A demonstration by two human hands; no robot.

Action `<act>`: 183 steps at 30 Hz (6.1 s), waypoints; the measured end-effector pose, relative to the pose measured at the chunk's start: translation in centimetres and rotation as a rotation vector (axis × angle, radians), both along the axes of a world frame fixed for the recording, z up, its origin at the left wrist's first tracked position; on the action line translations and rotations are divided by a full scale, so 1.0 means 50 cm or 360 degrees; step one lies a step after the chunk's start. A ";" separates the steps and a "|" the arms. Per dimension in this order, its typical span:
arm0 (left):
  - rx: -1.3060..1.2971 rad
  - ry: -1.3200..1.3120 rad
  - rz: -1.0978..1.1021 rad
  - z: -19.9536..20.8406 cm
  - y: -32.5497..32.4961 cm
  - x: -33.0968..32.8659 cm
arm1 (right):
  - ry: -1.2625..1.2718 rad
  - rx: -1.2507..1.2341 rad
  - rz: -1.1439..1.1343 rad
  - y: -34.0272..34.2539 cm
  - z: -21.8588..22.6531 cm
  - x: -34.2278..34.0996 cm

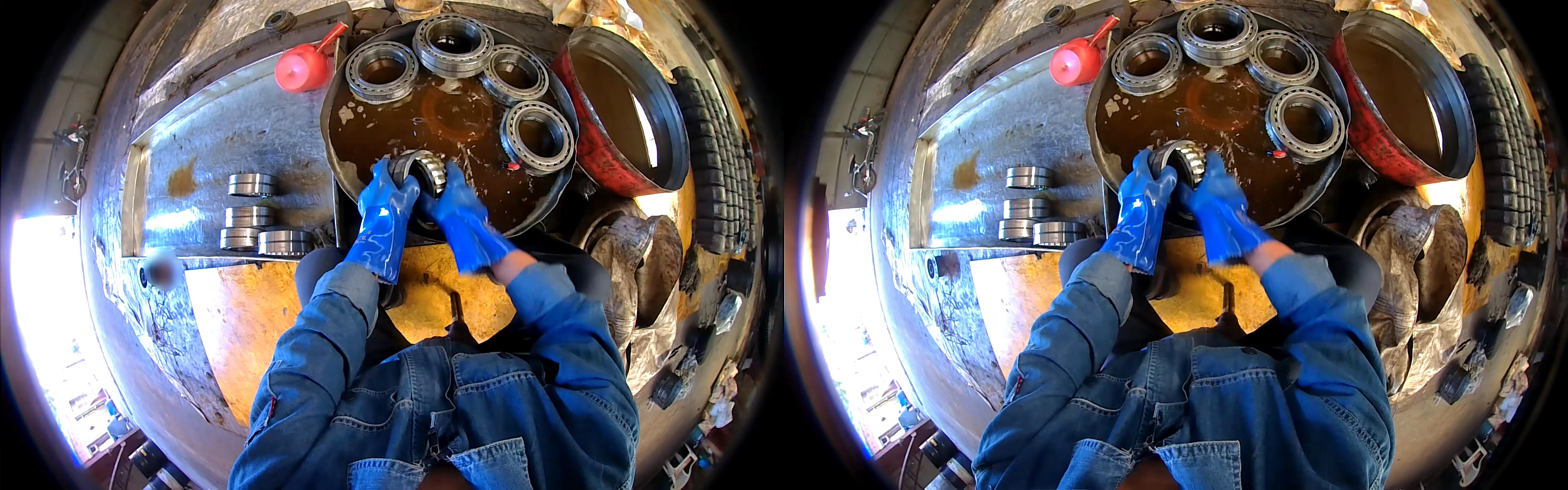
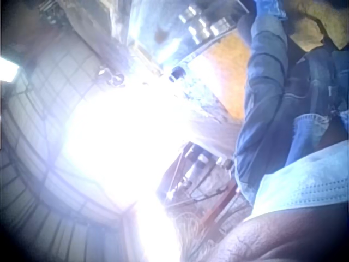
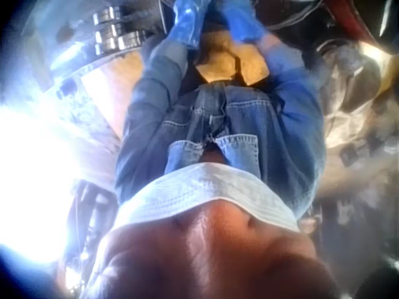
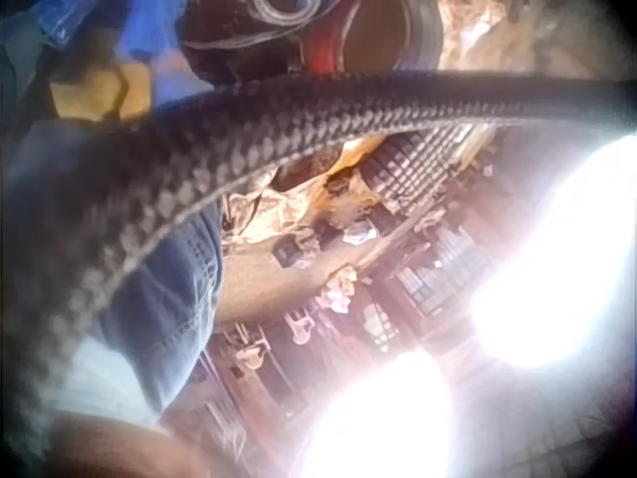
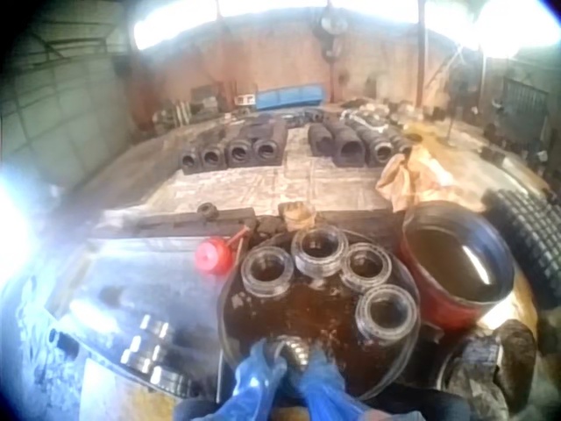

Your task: The person scrubs a metal bearing with a red-handled brush while holding it over a container of dark liquid. They repeatedly dip the bearing into the liquid and scrub it, then place the cleaned bearing onto a metal tray alongside other bearings.

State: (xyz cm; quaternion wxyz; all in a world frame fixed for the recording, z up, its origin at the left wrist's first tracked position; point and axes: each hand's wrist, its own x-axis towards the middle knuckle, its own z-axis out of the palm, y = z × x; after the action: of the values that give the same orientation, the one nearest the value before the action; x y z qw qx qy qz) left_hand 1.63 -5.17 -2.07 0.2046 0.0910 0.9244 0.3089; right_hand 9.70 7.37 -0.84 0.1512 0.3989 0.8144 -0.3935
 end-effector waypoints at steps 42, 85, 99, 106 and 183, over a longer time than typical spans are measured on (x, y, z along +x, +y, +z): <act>-0.0095 0.0035 -0.0139 -0.035 0.013 -0.009 | 0.0392 -0.0217 -0.0188 0.039 -0.121 -0.052; 0.0283 0.0133 -0.0145 -0.002 0.020 0.022 | -0.0239 -0.0091 0.0440 0.101 -0.043 0.097; 0.0048 -0.0371 -0.0283 0.009 0.078 -0.065 | 0.0243 -0.0493 0.0255 0.132 -0.238 0.043; 0.0796 -0.0869 -0.0001 -0.044 0.055 -0.073 | 0.0721 -0.1088 0.0154 0.109 -0.359 0.044; -0.0004 0.0246 -0.1104 0.013 0.000 -0.046 | 0.0488 -0.0932 -0.0299 0.229 -0.032 0.023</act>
State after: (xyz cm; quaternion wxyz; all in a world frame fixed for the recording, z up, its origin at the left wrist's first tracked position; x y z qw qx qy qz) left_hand -0.69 -5.19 -1.39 0.2268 0.4224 0.8516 0.2122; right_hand 10.83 18.83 -2.44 0.0982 0.3480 0.6398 -0.6782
